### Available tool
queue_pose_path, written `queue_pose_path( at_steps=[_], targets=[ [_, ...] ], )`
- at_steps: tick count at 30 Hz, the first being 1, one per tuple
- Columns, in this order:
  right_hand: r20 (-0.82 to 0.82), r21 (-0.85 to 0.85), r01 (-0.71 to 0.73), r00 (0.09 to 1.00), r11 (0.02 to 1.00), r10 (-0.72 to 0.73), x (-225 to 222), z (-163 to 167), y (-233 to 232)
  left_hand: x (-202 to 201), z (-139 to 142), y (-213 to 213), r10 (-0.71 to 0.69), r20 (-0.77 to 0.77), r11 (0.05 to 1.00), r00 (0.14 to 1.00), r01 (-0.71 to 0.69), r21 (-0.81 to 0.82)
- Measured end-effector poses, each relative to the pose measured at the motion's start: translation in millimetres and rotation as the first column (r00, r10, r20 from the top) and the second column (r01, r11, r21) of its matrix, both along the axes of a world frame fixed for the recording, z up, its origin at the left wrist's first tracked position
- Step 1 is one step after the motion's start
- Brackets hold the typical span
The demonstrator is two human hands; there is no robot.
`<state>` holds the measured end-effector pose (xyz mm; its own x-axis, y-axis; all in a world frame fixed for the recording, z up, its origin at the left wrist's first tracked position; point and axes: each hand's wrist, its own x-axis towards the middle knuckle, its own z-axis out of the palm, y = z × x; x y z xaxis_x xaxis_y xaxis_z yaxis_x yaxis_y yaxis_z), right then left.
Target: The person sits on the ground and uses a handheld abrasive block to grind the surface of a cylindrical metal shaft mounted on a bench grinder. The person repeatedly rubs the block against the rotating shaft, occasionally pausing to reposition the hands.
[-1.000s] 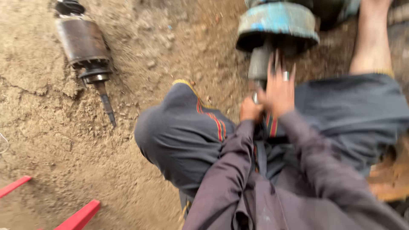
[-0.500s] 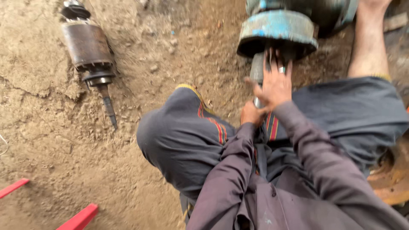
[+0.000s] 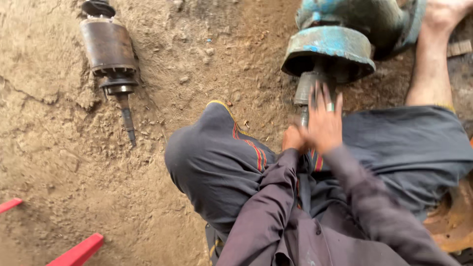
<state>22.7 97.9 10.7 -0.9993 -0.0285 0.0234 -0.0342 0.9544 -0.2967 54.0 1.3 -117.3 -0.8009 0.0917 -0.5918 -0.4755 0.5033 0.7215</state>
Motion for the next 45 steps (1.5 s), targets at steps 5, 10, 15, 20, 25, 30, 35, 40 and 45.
queue_pose_path(
  at_steps=[5, 10, 15, 20, 25, 30, 35, 40, 45],
  targets=[
    [0.029, 0.042, -0.028, 0.999, 0.999, 0.027, -1.8, 2.2, -4.9, 3.0, 4.3, -1.7, -0.002, 0.010, 1.000, 1.000, 0.002, 0.025],
    [0.026, 0.045, 0.028, 0.999, 0.999, -0.030, -17.5, -9.4, -1.4, -3.5, 15.0, 2.1, -0.074, 0.100, 0.994, 0.992, 0.081, -0.076],
    [-0.017, 0.068, -0.038, 0.999, 0.997, 0.039, -1.8, -3.7, -6.5, -0.8, 6.4, 0.6, 0.085, 0.114, 0.995, 0.990, -0.090, 0.036],
    [0.000, 0.066, -0.017, 1.000, 0.998, 0.017, -26.0, 2.4, -11.7, 8.4, -6.0, 3.6, -0.105, 0.099, 0.988, 0.990, 0.115, -0.102],
    [-0.051, 0.058, -0.077, 0.995, 0.995, 0.080, -10.0, -0.7, -16.4, -5.1, -3.4, 6.0, -0.010, 0.150, 1.000, 0.989, 0.008, 0.011],
    [0.054, 0.246, -0.096, 0.995, 0.965, 0.085, -12.1, -17.8, -10.9, -2.1, 2.7, 4.5, -0.165, 0.165, 0.980, 0.972, 0.181, -0.085],
    [0.021, 0.310, -0.102, 0.995, 0.945, 0.101, -13.6, -12.5, -13.0, 5.2, -0.8, 3.4, -0.096, 0.115, 0.993, 0.989, 0.102, -0.053],
    [0.003, 0.221, -0.152, 0.988, 0.963, 0.155, -3.8, -8.4, -14.3, 4.4, -5.1, 3.5, -0.061, 0.092, 0.997, 0.994, 0.065, -0.050],
    [0.062, 0.227, -0.094, 0.995, 0.969, 0.082, -6.8, -17.2, -10.7, 2.6, -4.3, 5.1, -0.104, 0.109, 0.990, 0.989, 0.114, -0.085]
  ],
)
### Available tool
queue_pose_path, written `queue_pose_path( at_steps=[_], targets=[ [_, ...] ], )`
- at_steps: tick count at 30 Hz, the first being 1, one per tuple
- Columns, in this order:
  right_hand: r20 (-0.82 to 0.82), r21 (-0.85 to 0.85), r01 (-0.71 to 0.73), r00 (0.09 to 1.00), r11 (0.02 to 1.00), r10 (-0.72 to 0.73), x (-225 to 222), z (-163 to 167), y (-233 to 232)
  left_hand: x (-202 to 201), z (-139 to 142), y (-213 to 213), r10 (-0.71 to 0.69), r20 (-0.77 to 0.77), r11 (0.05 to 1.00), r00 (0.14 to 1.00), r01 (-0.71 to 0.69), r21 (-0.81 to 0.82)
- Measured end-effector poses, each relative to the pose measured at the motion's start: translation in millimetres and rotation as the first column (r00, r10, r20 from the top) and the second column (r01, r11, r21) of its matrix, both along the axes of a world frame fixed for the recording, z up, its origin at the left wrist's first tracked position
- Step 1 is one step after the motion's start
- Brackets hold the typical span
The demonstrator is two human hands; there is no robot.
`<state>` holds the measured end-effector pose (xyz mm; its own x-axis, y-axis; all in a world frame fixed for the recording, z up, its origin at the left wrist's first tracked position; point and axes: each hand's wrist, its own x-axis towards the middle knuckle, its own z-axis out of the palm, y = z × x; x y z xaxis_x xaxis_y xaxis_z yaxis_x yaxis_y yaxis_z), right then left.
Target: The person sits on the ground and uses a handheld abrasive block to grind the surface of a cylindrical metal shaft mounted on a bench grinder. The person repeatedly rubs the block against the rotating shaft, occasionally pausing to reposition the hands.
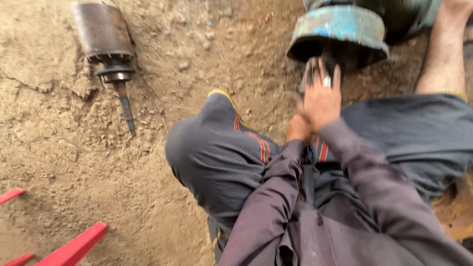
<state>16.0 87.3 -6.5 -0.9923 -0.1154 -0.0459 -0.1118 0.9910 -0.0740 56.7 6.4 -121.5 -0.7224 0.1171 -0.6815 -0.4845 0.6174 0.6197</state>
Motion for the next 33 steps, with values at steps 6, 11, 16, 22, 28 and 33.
queue_pose_path(
  at_steps=[6, 11, 16, 22, 28, 33],
  targets=[
    [-0.068, 0.172, -0.069, 0.994, 0.983, 0.082, 5.6, 15.0, -5.5, 7.6, 5.1, -5.7, 0.076, -0.036, 0.996, 0.996, -0.074, 0.057],
    [-0.015, 0.048, 0.003, 1.000, 0.999, -0.002, -12.5, 9.2, -4.6, -4.4, 7.3, -3.5, 0.001, 0.002, 1.000, 1.000, -0.001, 0.021],
    [0.044, 0.325, -0.173, 0.985, 0.930, 0.168, -9.7, 2.1, 2.6, -8.9, -1.6, 2.0, -0.027, -0.089, 0.998, 0.996, 0.021, -0.060],
    [-0.051, 0.160, -0.101, 0.993, 0.982, 0.111, -20.6, 32.3, -2.2, 2.8, -2.6, -0.2, -0.055, -0.059, 0.998, 0.997, 0.054, -0.014],
    [0.020, 0.264, -0.184, 0.982, 0.947, 0.185, 9.8, 22.6, 10.2, 0.6, -12.7, 0.6, 0.072, -0.073, 0.990, 0.995, -0.062, 0.129],
    [-0.077, 0.036, -0.006, 0.997, 0.999, 0.008, -2.5, -2.8, 11.3, 10.3, -6.8, -0.7, -0.020, -0.047, 0.999, 0.999, 0.018, -0.030]
  ],
)
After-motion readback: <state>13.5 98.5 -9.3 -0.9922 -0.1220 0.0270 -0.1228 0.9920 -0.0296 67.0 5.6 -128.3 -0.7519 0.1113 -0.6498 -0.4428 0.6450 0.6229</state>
